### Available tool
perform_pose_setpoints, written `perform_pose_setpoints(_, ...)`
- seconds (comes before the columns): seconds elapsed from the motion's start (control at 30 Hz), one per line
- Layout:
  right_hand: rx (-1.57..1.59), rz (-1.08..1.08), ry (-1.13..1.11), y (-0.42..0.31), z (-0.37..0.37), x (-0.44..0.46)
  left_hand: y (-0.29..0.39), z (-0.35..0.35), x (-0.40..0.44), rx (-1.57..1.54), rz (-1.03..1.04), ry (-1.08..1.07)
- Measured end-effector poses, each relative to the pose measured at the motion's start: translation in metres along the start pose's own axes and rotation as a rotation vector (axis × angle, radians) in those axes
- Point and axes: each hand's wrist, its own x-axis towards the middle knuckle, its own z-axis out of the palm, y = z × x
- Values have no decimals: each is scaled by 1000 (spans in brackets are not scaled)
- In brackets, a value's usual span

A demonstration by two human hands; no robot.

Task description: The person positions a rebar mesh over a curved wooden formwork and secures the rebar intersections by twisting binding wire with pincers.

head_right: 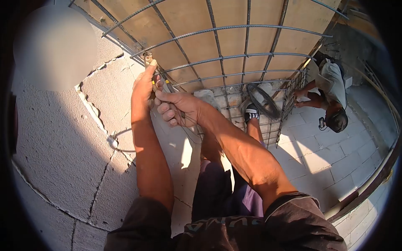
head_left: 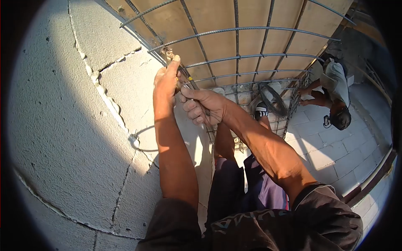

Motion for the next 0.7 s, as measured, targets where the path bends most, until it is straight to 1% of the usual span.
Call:
perform_pose_setpoints(0.07, -34, -23, 2, 1, 4, 0, 5, 5, 0, -286, -84, -156)
perform_pose_setpoints(0.13, -57, -34, 11, 6, 5, 2, 0, 16, 8, -445, -94, -236)
perform_pose_setpoints(0.17, -273, -22, 98, -3, -1, -4, -3, 23, 12, -530, -97, -276)
perform_pose_setpoints(0.27, -1105, -80, 648, -30, 31, -34, -17, 38, 20, -817, -82, -422)
perform_pose_setpoints(0.3, -1237, -159, 739, -34, 46, -47, -12, 45, 17, -913, -101, -459)
perform_pose_setpoints(0.4, -1892, -444, 1149, -5, 52, -38, -12, 59, 16, -1014, -61, -378)
perform_pose_setpoints(0.43, -1926, -288, 1106, -7, 62, -37, -16, 58, 20, -1042, -59, -408)
perform_pose_setpoints(0.5, -1956, -337, 1029, -9, 35, -31, -19, 63, 21, -1007, -30, -319)
perform_pose_setpoints(0.63, -2038, -395, 863, -45, 24, -51, -9, 89, 21, -1022, 8, -152)
perform_pose_setpoints(0.7, -2050, -545, 752, -57, 8, -57, -1, 100, 15, -1042, 3, -60)
